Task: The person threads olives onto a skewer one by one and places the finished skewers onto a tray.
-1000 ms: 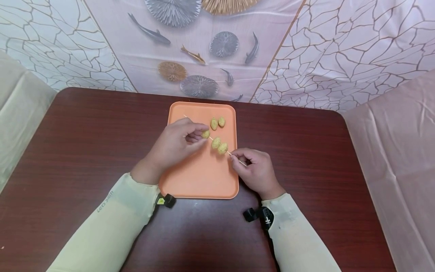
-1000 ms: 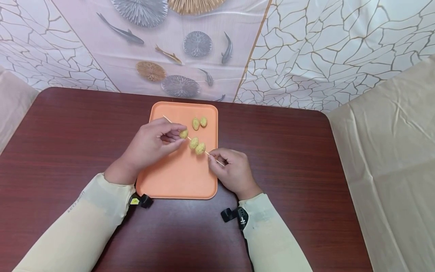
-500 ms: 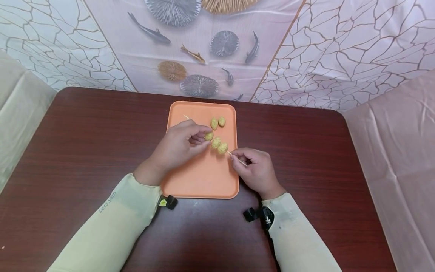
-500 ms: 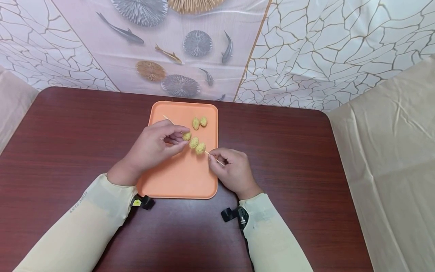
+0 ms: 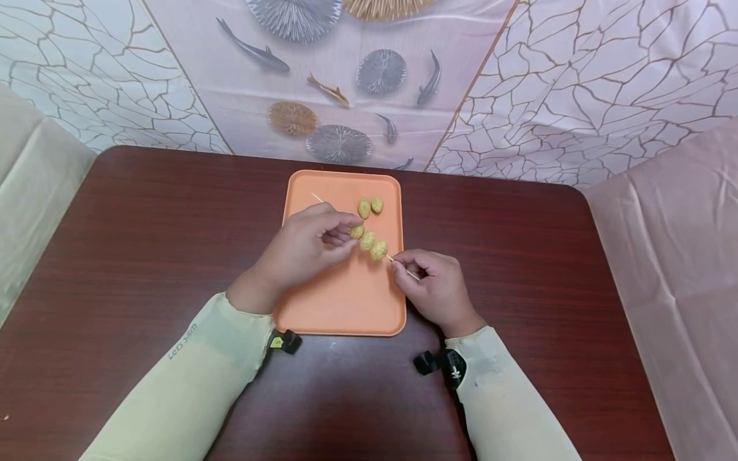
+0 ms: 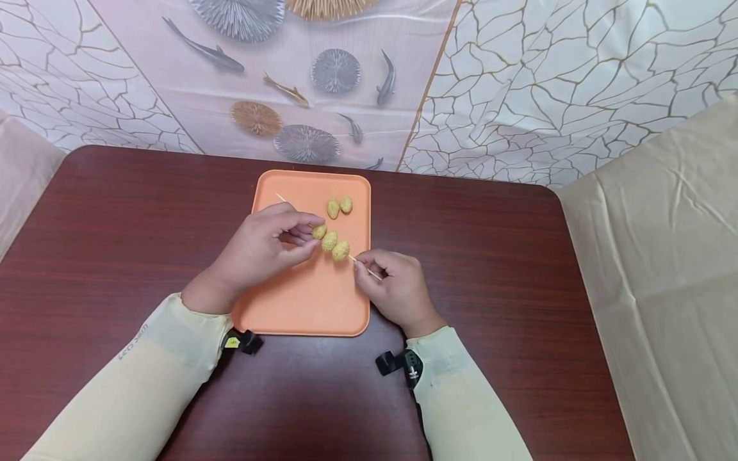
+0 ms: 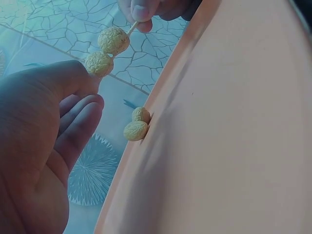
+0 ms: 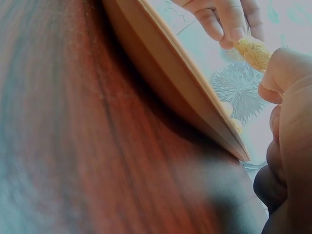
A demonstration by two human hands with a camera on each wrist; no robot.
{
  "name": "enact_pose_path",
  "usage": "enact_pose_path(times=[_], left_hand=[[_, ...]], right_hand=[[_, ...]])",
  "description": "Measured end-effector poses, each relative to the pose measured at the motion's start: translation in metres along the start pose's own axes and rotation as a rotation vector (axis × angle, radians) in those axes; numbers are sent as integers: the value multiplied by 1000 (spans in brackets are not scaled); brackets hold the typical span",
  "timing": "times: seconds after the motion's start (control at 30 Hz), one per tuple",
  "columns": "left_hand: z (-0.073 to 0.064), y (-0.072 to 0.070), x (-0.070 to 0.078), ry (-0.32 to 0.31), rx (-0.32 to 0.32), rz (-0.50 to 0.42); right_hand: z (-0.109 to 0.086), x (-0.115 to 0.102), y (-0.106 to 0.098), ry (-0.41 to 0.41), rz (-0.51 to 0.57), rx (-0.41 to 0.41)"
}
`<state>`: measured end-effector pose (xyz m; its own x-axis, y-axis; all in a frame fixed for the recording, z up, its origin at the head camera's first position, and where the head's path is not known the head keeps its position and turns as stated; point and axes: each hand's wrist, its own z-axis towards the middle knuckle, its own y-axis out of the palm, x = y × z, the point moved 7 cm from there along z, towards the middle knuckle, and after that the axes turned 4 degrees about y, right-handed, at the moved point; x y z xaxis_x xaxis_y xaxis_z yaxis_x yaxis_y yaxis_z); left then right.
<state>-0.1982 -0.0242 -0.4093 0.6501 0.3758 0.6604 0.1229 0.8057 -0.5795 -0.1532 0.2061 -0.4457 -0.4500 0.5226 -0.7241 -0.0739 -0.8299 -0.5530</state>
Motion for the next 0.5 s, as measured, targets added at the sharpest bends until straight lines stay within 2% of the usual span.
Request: enact_pose_path(times=[0.3,0.5], left_hand=[[0,1,2,12,3,-9],[1,-2,2,-7,-22,-10]], right_hand=[[0,1,0,7,-4,-4],[0,2,1,25,-12,-4]])
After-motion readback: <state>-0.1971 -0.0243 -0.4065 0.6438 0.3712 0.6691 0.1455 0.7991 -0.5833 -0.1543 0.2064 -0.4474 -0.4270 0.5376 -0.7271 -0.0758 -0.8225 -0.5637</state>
